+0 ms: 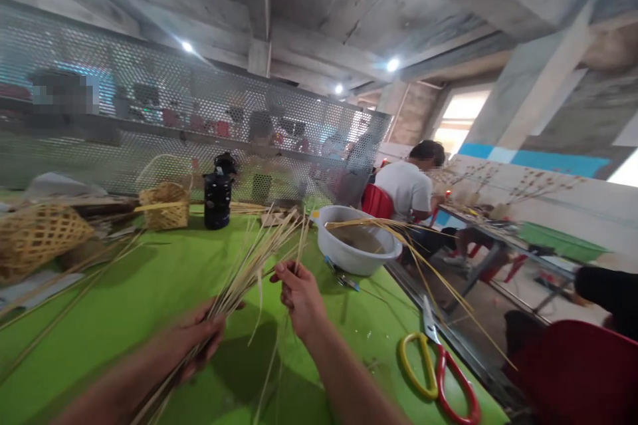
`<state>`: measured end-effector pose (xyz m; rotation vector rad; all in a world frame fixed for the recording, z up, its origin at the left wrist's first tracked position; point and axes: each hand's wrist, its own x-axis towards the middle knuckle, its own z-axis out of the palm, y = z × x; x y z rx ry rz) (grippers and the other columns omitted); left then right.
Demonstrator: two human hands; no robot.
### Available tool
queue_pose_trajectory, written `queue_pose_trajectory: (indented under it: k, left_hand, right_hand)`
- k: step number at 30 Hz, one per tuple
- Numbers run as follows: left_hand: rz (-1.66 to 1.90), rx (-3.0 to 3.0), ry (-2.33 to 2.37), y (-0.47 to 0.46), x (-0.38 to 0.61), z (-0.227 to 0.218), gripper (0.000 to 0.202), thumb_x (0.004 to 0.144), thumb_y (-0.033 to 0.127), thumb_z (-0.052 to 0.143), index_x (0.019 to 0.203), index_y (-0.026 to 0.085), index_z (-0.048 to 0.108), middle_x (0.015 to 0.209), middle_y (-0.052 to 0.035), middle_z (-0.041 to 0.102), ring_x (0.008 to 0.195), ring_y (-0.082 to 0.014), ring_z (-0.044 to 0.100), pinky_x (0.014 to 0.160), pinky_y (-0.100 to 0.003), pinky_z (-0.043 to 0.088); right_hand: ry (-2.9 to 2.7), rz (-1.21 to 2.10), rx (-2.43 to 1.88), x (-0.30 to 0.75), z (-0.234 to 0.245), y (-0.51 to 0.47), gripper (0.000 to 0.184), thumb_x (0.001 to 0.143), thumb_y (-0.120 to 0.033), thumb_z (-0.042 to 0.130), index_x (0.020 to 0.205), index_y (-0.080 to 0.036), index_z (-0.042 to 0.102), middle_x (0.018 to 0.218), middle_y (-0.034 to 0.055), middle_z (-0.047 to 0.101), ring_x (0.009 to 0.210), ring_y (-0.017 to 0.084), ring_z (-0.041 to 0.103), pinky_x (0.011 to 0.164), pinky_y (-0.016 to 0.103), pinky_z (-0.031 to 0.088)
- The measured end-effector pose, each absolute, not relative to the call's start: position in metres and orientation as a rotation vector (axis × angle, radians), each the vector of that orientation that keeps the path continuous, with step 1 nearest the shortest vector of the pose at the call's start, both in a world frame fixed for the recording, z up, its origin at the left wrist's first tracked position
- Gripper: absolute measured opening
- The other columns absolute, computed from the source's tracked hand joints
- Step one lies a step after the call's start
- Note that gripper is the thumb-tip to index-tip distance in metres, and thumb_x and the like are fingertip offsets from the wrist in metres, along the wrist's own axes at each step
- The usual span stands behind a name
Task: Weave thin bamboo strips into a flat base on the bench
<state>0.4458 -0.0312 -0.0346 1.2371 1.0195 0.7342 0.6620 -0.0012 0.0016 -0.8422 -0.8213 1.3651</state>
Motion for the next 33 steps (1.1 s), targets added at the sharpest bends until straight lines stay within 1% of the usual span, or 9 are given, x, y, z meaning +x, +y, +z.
queue_pose_trajectory:
  k: [7,12,16,22,25,27,29,31,33]
  left_hand:
    - [0.799,1.173,0.960,-0.031,0.445,-0.025,0.057,0.074,0.065,0.067,0.117,0.028,0.060,0.055,0.0069,0.048,0.036,-0.0039,0.032,0.038,-0.021,0.020]
    - [0.828,1.174,0.926,-0.031,0.443,-0.020,0.059,0.074,0.062,0.069,0.117,0.022,0.059,0.060,0.0057,0.052,0.036,-0.0038,0.034,0.037,-0.022,0.021]
    - [0.809,1.193,0.967,-0.035,0.442,-0.015,0.059,0.077,0.059,0.069,0.118,0.019,0.057,0.063,0.0056,0.052,0.041,-0.0046,0.037,0.041,-0.020,0.026]
    - [0.774,1.202,0.964,-0.042,0.447,-0.008,0.055,0.080,0.057,0.067,0.119,0.019,0.057,0.063,0.0063,0.052,0.043,-0.0046,0.037,0.043,-0.020,0.027]
    - [0.764,1.203,0.958,-0.044,0.448,-0.006,0.056,0.081,0.058,0.066,0.119,0.019,0.057,0.063,0.0062,0.052,0.043,-0.0048,0.038,0.043,-0.020,0.026]
    - [0.764,1.205,0.955,-0.045,0.447,-0.006,0.056,0.081,0.057,0.066,0.120,0.019,0.056,0.062,0.0063,0.051,0.044,-0.0051,0.038,0.043,-0.020,0.026]
    - [0.771,1.201,0.955,-0.045,0.447,-0.005,0.056,0.081,0.056,0.067,0.121,0.019,0.056,0.064,0.0061,0.052,0.044,-0.0047,0.038,0.043,-0.020,0.026]
    - [0.781,1.201,0.946,-0.045,0.447,-0.005,0.057,0.081,0.056,0.067,0.122,0.018,0.056,0.065,0.0059,0.053,0.044,-0.0041,0.037,0.043,-0.020,0.026]
    - [0.787,1.201,0.940,-0.045,0.448,-0.004,0.059,0.080,0.056,0.068,0.123,0.018,0.056,0.064,0.0061,0.052,0.043,-0.0038,0.036,0.043,-0.020,0.025]
  right_hand:
    - [-0.833,1.355,-0.799,0.667,0.003,-0.003,0.040,0.061,-0.041,0.086,0.072,-0.016,0.057,0.070,0.0038,0.071,0.036,0.000,0.022,0.037,0.019,0.012]
    - [-0.801,1.344,-0.747,0.668,0.006,-0.004,0.039,0.063,-0.037,0.086,0.071,-0.017,0.054,0.076,0.0042,0.073,0.037,0.000,0.022,0.037,0.018,0.014]
    - [-0.757,1.375,-0.663,0.669,0.006,-0.004,0.040,0.067,-0.041,0.084,0.074,-0.019,0.052,0.083,0.0048,0.075,0.037,0.001,0.021,0.037,0.018,0.014]
    - [-0.827,1.455,-0.686,0.662,0.001,-0.008,0.037,0.067,-0.044,0.084,0.085,-0.016,0.067,0.084,0.0065,0.074,0.038,0.000,0.022,0.037,0.017,0.014]
    - [-0.918,1.499,-0.714,0.659,-0.002,-0.010,0.035,0.071,-0.047,0.080,0.081,-0.015,0.069,0.086,0.0069,0.074,0.038,0.000,0.023,0.037,0.018,0.015]
    - [-0.898,1.454,-0.745,0.660,-0.002,-0.010,0.037,0.073,-0.051,0.078,0.078,-0.017,0.066,0.081,0.0049,0.073,0.038,0.002,0.029,0.038,0.018,0.021]
    - [-0.831,1.382,-0.779,0.665,-0.001,-0.009,0.040,0.072,-0.056,0.077,0.076,-0.019,0.063,0.076,0.0029,0.072,0.045,0.006,0.043,0.043,0.019,0.032]
    - [-0.750,1.345,-0.774,0.670,0.001,-0.006,0.044,0.068,-0.058,0.080,0.073,-0.020,0.059,0.072,0.0011,0.069,0.056,0.010,0.054,0.050,0.021,0.040]
    - [-0.666,1.356,-0.728,0.673,0.003,-0.003,0.047,0.061,-0.057,0.085,0.071,-0.020,0.057,0.066,-0.0016,0.064,0.060,0.012,0.056,0.053,0.022,0.043]
